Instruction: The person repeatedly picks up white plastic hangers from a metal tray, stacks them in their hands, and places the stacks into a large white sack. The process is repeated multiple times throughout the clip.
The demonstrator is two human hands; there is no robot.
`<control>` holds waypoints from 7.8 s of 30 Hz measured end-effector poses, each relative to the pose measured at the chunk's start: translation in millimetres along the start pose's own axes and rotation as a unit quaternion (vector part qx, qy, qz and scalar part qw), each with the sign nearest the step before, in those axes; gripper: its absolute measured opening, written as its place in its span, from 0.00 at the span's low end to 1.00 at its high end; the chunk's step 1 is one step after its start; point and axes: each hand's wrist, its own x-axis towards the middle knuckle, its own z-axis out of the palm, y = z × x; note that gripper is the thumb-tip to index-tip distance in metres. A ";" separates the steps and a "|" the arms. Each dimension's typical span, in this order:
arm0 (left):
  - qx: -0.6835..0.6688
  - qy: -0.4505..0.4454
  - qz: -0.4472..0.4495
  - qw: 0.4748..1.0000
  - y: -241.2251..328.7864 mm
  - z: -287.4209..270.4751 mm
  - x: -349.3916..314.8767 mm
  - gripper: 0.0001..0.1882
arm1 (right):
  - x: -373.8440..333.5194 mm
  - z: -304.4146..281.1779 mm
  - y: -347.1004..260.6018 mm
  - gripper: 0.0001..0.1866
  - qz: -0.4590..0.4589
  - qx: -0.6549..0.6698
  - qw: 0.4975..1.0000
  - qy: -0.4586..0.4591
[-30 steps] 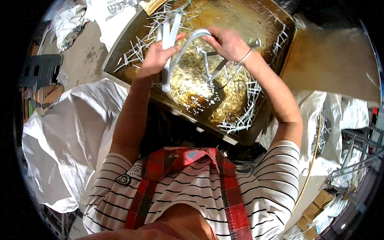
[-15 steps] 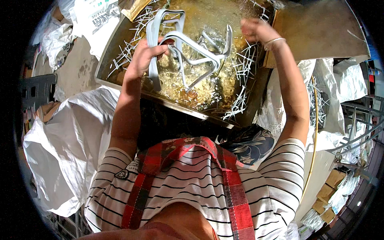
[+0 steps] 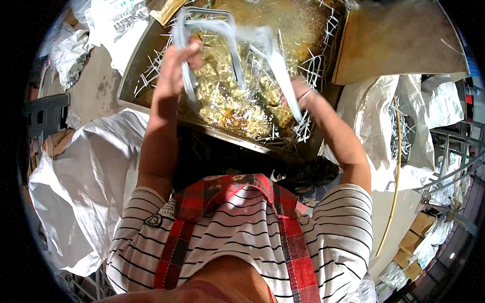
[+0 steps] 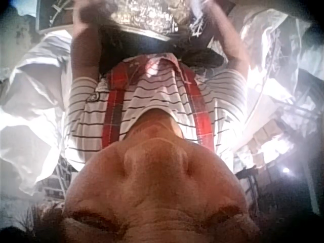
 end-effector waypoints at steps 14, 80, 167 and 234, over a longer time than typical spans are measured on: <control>0.309 0.063 -0.067 0.947 -28.0 8.1 15.6 0.15 | -47.2 57.4 -162.2 0.10 -0.453 -0.504 0.644 0.354; -0.115 0.149 -0.122 0.975 -74.6 -1.8 35.8 0.11 | -85.3 28.8 -127.2 0.09 -0.366 -0.086 0.907 0.189; -0.385 0.206 -0.073 0.897 -38.5 -47.9 27.3 0.12 | -161.2 77.2 -146.9 0.12 -0.369 0.429 0.824 0.008; 0.802 -0.253 -0.185 0.508 -240.7 9.5 6.2 0.17 | -171.4 108.6 -49.6 0.20 -0.150 -0.501 0.796 0.306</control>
